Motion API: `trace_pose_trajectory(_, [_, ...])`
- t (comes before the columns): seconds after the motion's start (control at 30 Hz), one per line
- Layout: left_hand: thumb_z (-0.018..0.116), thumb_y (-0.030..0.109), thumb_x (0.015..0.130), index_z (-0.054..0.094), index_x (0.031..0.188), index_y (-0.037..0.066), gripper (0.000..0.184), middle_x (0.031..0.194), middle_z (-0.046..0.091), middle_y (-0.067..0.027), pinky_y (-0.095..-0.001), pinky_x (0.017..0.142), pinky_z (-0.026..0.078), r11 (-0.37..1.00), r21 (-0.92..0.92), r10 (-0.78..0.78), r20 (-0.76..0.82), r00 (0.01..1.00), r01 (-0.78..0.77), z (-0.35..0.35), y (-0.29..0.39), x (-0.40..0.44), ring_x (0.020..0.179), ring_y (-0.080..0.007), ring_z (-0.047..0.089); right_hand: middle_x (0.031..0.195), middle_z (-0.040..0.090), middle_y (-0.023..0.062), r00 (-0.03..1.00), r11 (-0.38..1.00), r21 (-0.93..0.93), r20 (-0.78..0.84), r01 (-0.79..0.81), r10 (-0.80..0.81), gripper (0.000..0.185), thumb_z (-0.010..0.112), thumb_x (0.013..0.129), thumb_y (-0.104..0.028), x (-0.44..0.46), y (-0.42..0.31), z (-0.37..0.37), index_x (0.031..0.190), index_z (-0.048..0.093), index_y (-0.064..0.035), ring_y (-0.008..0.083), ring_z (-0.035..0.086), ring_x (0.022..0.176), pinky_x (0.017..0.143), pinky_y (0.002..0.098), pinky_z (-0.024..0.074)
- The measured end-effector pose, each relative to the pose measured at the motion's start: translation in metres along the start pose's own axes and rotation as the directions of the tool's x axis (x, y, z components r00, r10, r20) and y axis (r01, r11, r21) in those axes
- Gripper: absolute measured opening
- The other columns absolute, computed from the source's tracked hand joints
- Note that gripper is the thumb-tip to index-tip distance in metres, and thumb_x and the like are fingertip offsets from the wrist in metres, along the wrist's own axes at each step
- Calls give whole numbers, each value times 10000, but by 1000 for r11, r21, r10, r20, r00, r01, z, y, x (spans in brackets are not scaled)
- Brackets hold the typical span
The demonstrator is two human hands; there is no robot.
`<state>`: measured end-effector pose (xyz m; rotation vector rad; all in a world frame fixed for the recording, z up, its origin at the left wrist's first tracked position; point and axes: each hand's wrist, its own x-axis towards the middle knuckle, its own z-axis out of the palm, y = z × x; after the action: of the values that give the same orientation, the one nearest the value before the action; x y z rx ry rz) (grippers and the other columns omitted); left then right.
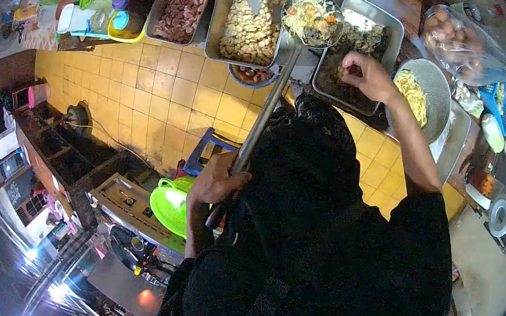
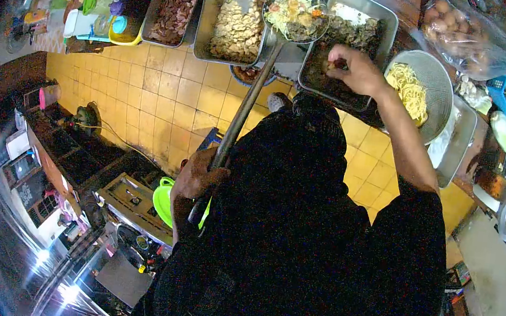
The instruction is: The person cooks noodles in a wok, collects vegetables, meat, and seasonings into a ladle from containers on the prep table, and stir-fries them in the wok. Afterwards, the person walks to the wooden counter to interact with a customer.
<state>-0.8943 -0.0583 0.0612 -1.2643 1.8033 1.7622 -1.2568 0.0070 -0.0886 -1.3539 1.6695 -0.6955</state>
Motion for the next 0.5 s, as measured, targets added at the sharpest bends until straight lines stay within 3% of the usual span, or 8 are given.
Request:
trace_pose_trajectory(0.03, [607,198,710,510,786,9,225,587,518,-68,-310,514,393,1000,10,11,-2,1000,-11,0,0,0,524,-155,503,950,593,90,996,995,64,-45,82,-79,184,623,784,-17,0,-3,-2,949,550,-51,209,576,904,795,322,448])
trace_pose_trajectory(0.07, [607,198,710,510,786,9,225,587,518,-68,-310,514,393,1000,9,15,-1,1000,-15,1,-5,1,524,-155,503,958,552,29,1000,980,198,-18,29,-25,211,578,809,40,-3,-7,-6,1001,542,-40,141,549,867,777,282,455])
trace_pose_trajectory(0.1, [607,194,711,515,798,8,226,590,516,-72,-311,515,394,1000,3,4,-13,1000,-4,2,-12,3,526,-156,503,958,552,29,1000,980,195,-19,28,-25,211,578,809,40,-4,-15,-11,1001,542,-40,141,549,867,777,282,455])
trace_pose_trajectory(0.17, [607,191,711,519,811,8,227,592,515,-75,-312,516,394,1000,-4,-3,-28,1000,3,2,-17,3,528,-157,503,973,550,33,981,927,330,130,-177,142,214,577,821,30,-4,-24,-18,1022,538,-35,135,555,875,783,278,459])
trace_pose_trajectory(0.23, [607,183,711,529,854,2,243,594,517,-81,-324,524,401,997,8,-71,12,997,70,-1,-4,1,533,-170,513,965,555,34,974,911,354,151,-213,169,202,576,837,2,-6,-20,-17,1031,544,-41,126,564,860,772,272,462])
trace_pose_trajectory(0.3, [610,182,713,530,870,-4,256,597,521,-86,-327,528,404,997,4,-82,11,997,82,-1,5,-1,535,-177,518,914,583,40,998,949,312,50,-47,34,180,584,837,-12,-7,-19,-14,1015,564,-29,121,576,816,712,264,467])
trace_pose_trajectory(0.33, [613,181,715,531,886,-9,269,599,525,-90,-329,531,407,996,1,-94,11,996,94,-1,6,-2,537,-183,522,914,583,40,998,949,310,53,-48,33,180,584,837,-12,-8,-17,-13,1015,564,-29,121,576,816,712,264,467])
trace_pose_trajectory(0.5, [621,181,723,526,889,-12,272,605,531,-95,-331,534,410,1000,14,5,-27,1000,-4,4,-12,-1,537,-183,524,801,584,33,964,840,477,69,-257,255,199,517,906,-113,-8,-16,-21,1079,543,-18,108,583,781,696,223,472])
